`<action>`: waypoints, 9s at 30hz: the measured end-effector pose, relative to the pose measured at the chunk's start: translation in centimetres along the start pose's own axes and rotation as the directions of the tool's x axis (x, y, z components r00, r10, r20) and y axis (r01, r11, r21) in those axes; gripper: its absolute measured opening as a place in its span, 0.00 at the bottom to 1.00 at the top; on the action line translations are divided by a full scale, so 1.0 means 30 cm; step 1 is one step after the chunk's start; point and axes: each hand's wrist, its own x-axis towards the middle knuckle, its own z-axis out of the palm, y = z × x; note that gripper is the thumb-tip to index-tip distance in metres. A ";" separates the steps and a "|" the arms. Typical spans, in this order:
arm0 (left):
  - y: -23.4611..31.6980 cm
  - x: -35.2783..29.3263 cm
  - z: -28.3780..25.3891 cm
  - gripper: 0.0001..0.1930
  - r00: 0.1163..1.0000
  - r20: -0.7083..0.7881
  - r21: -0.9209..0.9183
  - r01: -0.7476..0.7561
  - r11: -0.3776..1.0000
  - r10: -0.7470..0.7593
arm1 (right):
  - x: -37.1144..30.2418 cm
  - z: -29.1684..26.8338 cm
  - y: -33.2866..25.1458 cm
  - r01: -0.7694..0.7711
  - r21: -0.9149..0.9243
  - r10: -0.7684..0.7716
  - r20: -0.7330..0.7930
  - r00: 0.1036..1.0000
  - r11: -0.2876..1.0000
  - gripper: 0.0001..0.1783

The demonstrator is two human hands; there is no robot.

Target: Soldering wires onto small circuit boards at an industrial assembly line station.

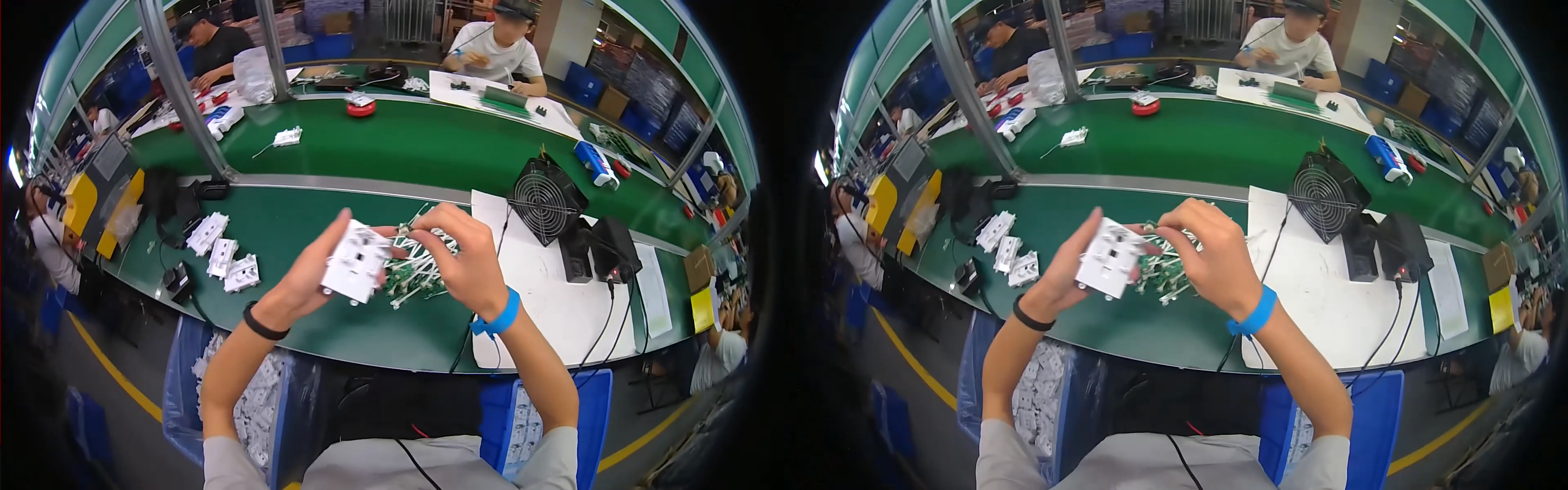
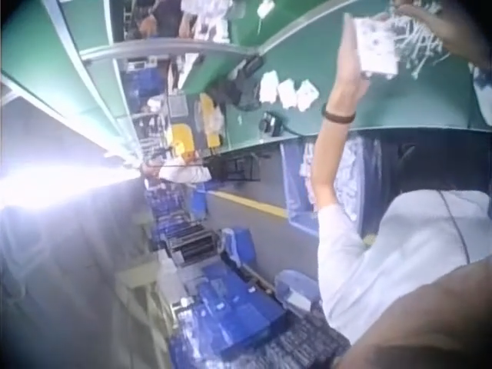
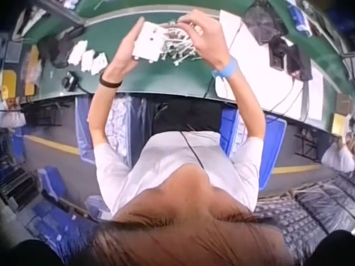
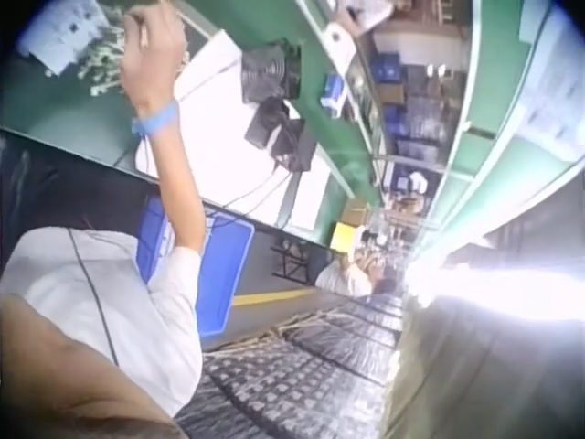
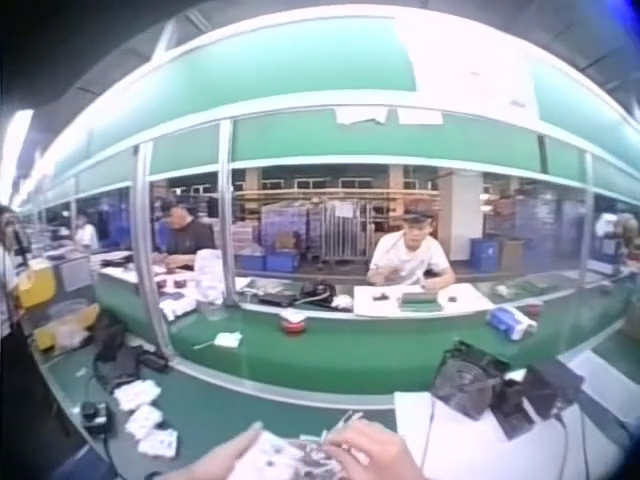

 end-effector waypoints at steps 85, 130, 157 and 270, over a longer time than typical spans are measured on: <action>-0.598 0.701 0.407 0.23 0.932 0.266 0.857 -0.345 0.382 0.245 | -0.458 -0.686 0.767 -0.594 -0.311 0.057 -0.854 0.518 0.742 0.07; -0.558 0.564 0.314 0.24 0.796 0.548 0.835 -0.538 -0.116 0.255 | -0.596 -0.448 0.415 -0.534 0.199 0.512 -0.669 0.538 0.821 0.09; -0.521 0.590 0.312 0.28 0.796 0.581 0.813 -0.563 -0.146 0.170 | -0.637 -0.474 0.397 -0.567 0.257 0.549 -0.714 0.435 0.783 0.10; -0.639 0.552 0.384 0.22 0.797 0.373 0.903 -0.430 0.014 0.475 | -0.583 -0.452 0.326 -0.448 -0.307 0.334 -0.357 0.872 0.840 0.09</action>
